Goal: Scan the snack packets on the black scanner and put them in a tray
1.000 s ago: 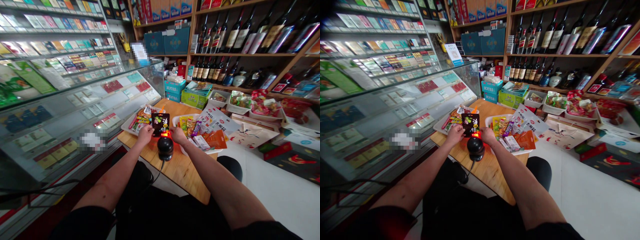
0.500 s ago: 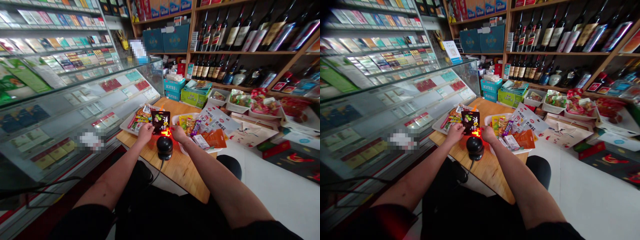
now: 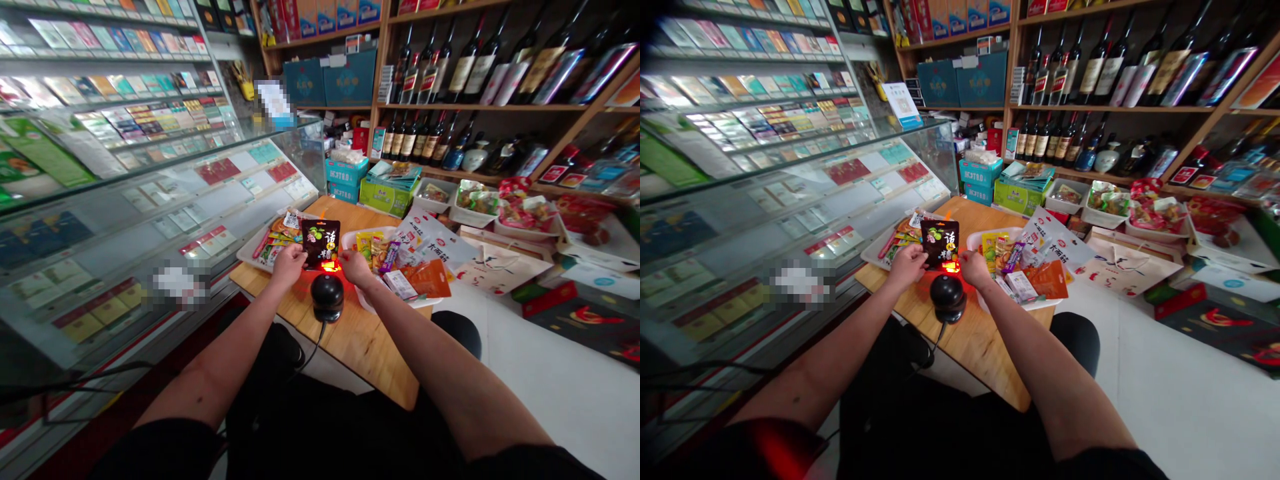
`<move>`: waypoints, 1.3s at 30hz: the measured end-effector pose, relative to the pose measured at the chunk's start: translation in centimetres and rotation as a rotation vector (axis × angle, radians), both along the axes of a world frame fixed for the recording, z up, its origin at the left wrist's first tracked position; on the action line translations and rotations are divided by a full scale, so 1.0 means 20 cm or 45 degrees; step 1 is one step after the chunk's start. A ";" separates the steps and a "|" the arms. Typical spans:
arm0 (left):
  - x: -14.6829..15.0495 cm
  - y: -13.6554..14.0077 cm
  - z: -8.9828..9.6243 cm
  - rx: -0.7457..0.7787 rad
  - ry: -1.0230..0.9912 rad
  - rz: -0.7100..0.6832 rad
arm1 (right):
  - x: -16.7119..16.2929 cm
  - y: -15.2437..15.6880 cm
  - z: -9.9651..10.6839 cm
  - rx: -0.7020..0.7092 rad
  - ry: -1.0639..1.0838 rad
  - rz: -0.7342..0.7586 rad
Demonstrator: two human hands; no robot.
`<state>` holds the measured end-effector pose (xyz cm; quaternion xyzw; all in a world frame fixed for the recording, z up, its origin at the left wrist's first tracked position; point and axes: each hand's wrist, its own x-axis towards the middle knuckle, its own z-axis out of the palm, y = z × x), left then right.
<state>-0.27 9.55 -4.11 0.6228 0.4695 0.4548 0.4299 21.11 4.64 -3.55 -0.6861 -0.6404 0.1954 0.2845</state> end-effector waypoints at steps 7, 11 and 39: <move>0.08 0.01 0.09 0.068 0.004 -0.057 | 0.06 -0.03 0.11 0.069 -0.026 -0.056; 0.16 0.02 0.14 0.092 0.008 -0.124 | 0.15 -0.02 0.19 0.152 -0.124 -0.099; 0.81 0.49 0.36 0.376 0.568 -0.196 | 0.81 0.37 0.41 0.343 -0.211 -0.317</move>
